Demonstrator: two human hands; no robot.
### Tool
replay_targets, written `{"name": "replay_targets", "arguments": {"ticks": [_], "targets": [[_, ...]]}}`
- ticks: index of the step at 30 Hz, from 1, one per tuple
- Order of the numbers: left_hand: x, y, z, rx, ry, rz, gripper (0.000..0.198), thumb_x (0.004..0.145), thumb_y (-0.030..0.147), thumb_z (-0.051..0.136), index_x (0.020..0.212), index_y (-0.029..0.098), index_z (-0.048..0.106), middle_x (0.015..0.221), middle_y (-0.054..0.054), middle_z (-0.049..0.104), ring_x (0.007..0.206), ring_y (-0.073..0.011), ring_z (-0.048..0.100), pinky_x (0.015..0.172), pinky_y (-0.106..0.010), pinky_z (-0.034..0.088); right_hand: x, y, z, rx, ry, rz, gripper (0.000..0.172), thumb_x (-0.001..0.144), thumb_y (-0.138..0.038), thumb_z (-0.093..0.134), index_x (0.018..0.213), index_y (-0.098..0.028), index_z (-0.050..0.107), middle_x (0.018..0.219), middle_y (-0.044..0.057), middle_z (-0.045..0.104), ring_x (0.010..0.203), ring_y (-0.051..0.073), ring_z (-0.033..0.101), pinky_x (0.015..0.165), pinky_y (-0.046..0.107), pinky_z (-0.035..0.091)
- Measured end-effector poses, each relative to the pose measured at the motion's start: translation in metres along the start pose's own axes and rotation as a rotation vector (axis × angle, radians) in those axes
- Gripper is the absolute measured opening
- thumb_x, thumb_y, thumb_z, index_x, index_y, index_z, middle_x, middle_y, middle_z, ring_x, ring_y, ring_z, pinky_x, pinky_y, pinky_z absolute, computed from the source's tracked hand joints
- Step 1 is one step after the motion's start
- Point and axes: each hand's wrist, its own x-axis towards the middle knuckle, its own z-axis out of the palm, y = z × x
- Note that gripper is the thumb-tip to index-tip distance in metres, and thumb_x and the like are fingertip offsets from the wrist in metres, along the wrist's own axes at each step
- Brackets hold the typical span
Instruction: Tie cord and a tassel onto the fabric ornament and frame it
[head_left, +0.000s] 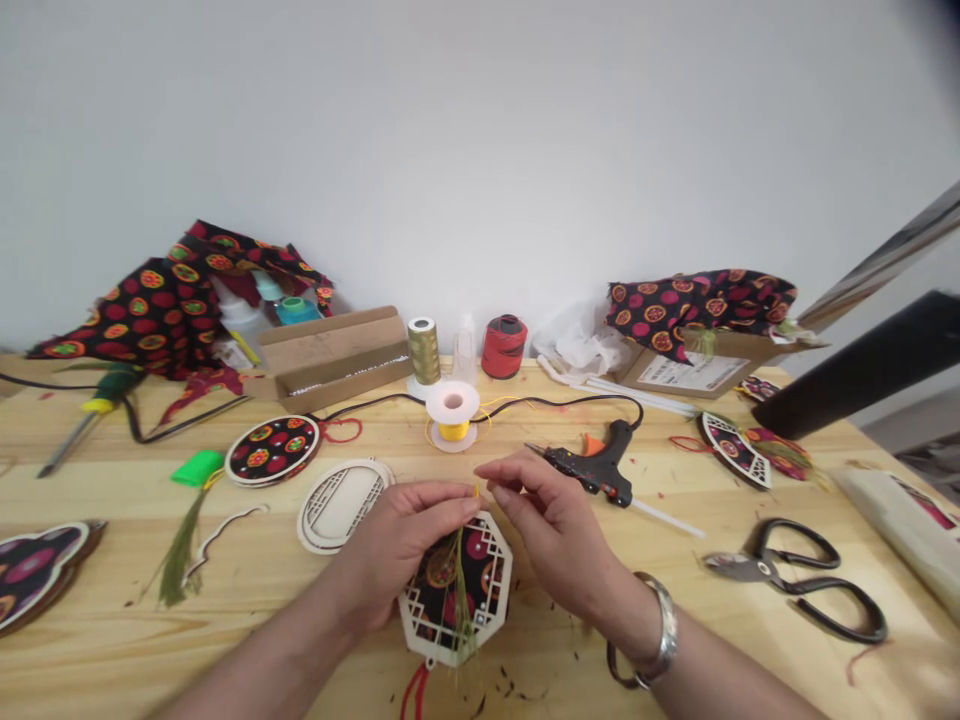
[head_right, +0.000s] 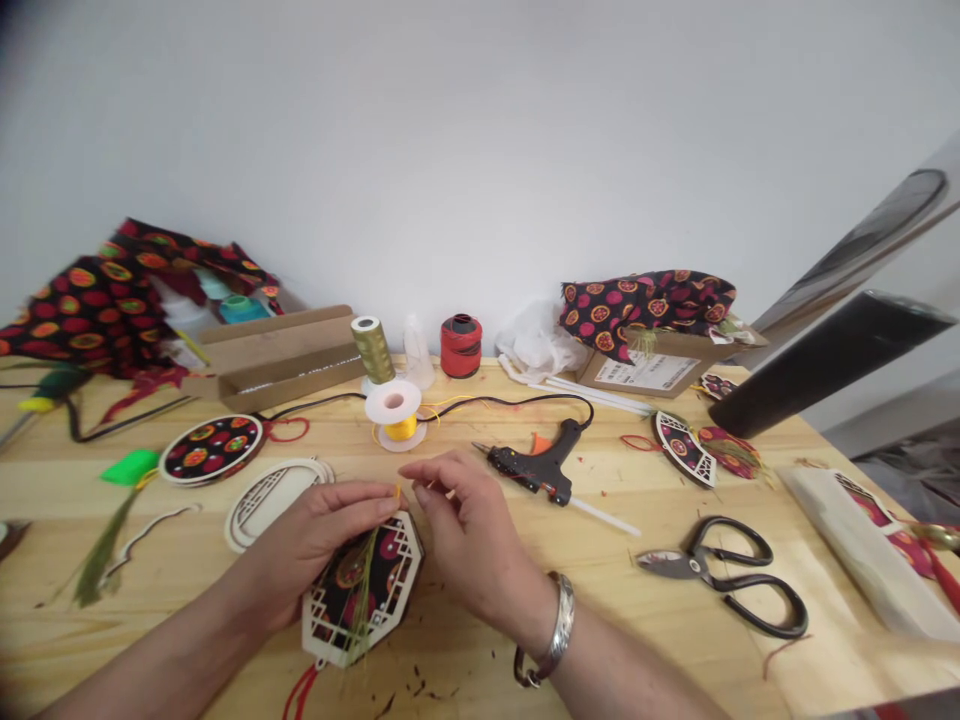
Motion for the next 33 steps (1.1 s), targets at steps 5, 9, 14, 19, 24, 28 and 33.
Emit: {"name": "replay_targets", "arguments": {"ticks": [5, 9, 14, 19, 24, 28, 33], "targets": [[0.0009, -0.0005, -0.0002, -0.008, 0.003, -0.002, 0.013, 0.071, 0.026, 0.071, 0.078, 0.015, 0.072, 0.062, -0.001, 0.07, 0.051, -0.0108, 0.059, 0.048, -0.019, 0.047, -0.0001, -0.0009, -0.0008, 0.019, -0.02, -0.002, 0.02, 0.083, -0.01, 0.05, 0.092, -0.02, 0.066, 0.087, 0.004, 0.063, 0.082, 0.015, 0.059, 0.075, 0.03, 0.048], [0.0008, -0.0006, -0.0003, -0.006, 0.01, -0.011, 0.015, 0.07, 0.027, 0.072, 0.081, 0.016, 0.073, 0.062, -0.001, 0.07, 0.052, -0.0109, 0.059, 0.049, -0.02, 0.047, 0.0004, -0.0012, -0.0013, 0.022, -0.026, 0.012, 0.019, 0.083, -0.011, 0.051, 0.09, -0.019, 0.066, 0.085, 0.004, 0.063, 0.081, 0.015, 0.058, 0.074, 0.03, 0.048], [0.0004, -0.0009, -0.0004, -0.009, 0.001, 0.004, 0.015, 0.072, 0.026, 0.071, 0.083, 0.016, 0.074, 0.063, -0.001, 0.071, 0.052, -0.0103, 0.06, 0.049, -0.019, 0.047, -0.0003, -0.0017, -0.0016, 0.035, -0.036, 0.01, 0.017, 0.083, -0.012, 0.051, 0.088, -0.019, 0.066, 0.084, 0.003, 0.063, 0.08, 0.015, 0.059, 0.074, 0.03, 0.048], [0.0008, -0.0011, -0.0006, -0.01, 0.001, -0.007, 0.015, 0.072, 0.026, 0.071, 0.082, 0.015, 0.073, 0.062, -0.002, 0.07, 0.052, -0.0108, 0.06, 0.049, -0.02, 0.048, -0.0003, -0.0015, -0.0006, 0.069, -0.05, 0.073, 0.016, 0.083, -0.014, 0.052, 0.089, -0.019, 0.066, 0.085, 0.004, 0.064, 0.08, 0.015, 0.059, 0.071, 0.029, 0.048], [0.0022, -0.0026, -0.0013, -0.001, -0.007, -0.004, 0.016, 0.072, 0.027, 0.071, 0.083, 0.015, 0.073, 0.062, -0.002, 0.07, 0.05, -0.0108, 0.059, 0.048, -0.02, 0.047, 0.0013, -0.0014, 0.0003, 0.118, -0.061, 0.161, 0.015, 0.081, -0.014, 0.053, 0.087, -0.017, 0.067, 0.084, 0.004, 0.065, 0.079, 0.015, 0.059, 0.072, 0.028, 0.047], [0.0019, -0.0045, -0.0018, -0.013, -0.027, 0.005, 0.017, 0.072, 0.027, 0.07, 0.083, 0.014, 0.073, 0.064, -0.003, 0.071, 0.051, -0.0111, 0.06, 0.049, -0.02, 0.048, 0.0009, -0.0018, 0.0004, 0.153, -0.069, 0.192, 0.014, 0.08, -0.015, 0.053, 0.085, -0.016, 0.066, 0.083, 0.004, 0.065, 0.078, 0.015, 0.059, 0.071, 0.028, 0.047], [0.0011, -0.0048, -0.0018, -0.021, -0.033, 0.012, 0.017, 0.073, 0.025, 0.07, 0.085, 0.013, 0.074, 0.063, -0.004, 0.071, 0.052, -0.0113, 0.06, 0.05, -0.021, 0.048, 0.0011, -0.0033, -0.0003, 0.161, -0.073, 0.209, 0.013, 0.08, -0.016, 0.054, 0.084, -0.016, 0.066, 0.082, 0.003, 0.065, 0.076, 0.015, 0.058, 0.07, 0.029, 0.046]]}}
